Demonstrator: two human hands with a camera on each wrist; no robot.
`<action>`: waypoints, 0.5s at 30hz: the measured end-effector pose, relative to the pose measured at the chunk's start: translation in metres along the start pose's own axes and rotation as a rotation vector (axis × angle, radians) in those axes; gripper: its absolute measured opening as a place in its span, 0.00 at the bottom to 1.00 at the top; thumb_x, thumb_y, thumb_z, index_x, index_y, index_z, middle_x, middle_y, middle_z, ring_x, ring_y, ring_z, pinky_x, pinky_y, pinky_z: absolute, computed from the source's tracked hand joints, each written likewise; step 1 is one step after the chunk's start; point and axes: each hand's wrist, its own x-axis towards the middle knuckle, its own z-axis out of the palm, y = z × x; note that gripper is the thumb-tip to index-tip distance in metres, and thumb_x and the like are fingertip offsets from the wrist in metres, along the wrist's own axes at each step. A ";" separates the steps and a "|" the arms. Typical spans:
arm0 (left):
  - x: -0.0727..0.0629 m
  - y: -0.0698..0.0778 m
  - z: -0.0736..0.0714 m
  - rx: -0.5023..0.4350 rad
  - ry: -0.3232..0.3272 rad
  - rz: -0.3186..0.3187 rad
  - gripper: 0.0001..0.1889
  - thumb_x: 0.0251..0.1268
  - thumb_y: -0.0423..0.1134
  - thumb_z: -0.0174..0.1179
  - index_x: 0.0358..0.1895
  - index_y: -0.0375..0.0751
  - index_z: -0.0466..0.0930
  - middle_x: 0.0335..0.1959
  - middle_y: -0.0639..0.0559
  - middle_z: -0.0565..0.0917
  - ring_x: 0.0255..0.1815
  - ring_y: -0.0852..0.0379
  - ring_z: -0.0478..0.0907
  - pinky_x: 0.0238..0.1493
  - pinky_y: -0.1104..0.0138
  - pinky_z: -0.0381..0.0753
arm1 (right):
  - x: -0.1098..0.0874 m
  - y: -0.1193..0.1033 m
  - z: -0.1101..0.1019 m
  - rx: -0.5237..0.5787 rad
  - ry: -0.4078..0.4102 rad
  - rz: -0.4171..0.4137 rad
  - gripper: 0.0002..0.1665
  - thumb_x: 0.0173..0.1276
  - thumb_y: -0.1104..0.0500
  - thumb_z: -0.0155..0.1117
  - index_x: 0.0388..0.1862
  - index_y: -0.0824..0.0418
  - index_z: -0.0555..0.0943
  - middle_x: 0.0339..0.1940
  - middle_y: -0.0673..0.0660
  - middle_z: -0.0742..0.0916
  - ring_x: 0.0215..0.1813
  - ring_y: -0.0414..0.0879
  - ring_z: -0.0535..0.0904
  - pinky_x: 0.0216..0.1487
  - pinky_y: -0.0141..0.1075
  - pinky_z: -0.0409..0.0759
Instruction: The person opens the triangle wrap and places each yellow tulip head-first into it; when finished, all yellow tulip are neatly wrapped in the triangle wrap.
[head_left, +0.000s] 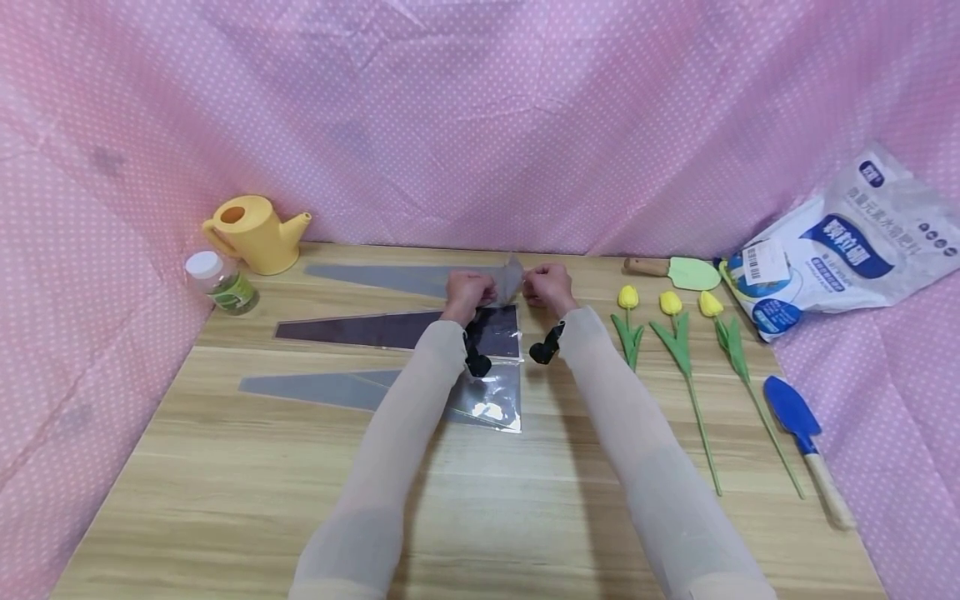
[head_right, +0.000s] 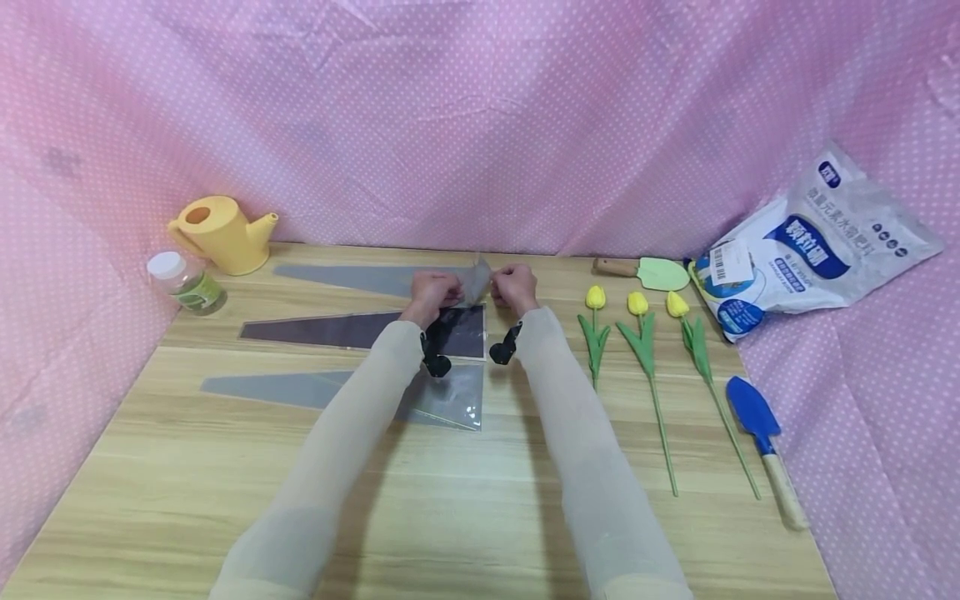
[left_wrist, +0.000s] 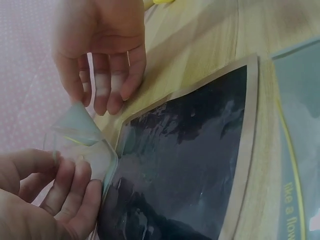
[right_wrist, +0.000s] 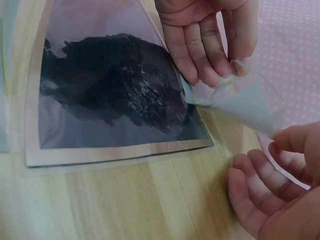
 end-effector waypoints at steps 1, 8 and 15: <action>0.000 -0.001 0.000 0.016 0.002 0.005 0.11 0.57 0.27 0.60 0.41 0.24 0.87 0.18 0.49 0.83 0.23 0.56 0.83 0.38 0.59 0.88 | 0.000 0.001 0.000 -0.008 0.009 -0.005 0.08 0.71 0.58 0.62 0.43 0.62 0.81 0.34 0.54 0.86 0.32 0.40 0.83 0.36 0.33 0.87; 0.002 -0.002 0.006 0.111 0.048 -0.010 0.07 0.57 0.29 0.63 0.36 0.30 0.89 0.21 0.48 0.84 0.21 0.58 0.81 0.26 0.66 0.80 | 0.002 0.006 -0.003 -0.074 0.070 -0.019 0.11 0.67 0.60 0.66 0.45 0.66 0.85 0.27 0.52 0.86 0.30 0.40 0.83 0.30 0.30 0.85; 0.002 0.001 0.010 0.121 0.076 -0.013 0.07 0.56 0.27 0.65 0.36 0.30 0.89 0.23 0.44 0.86 0.19 0.57 0.80 0.24 0.66 0.78 | 0.004 0.007 -0.007 -0.084 0.070 -0.020 0.13 0.67 0.59 0.68 0.46 0.66 0.85 0.30 0.54 0.87 0.31 0.41 0.83 0.30 0.31 0.85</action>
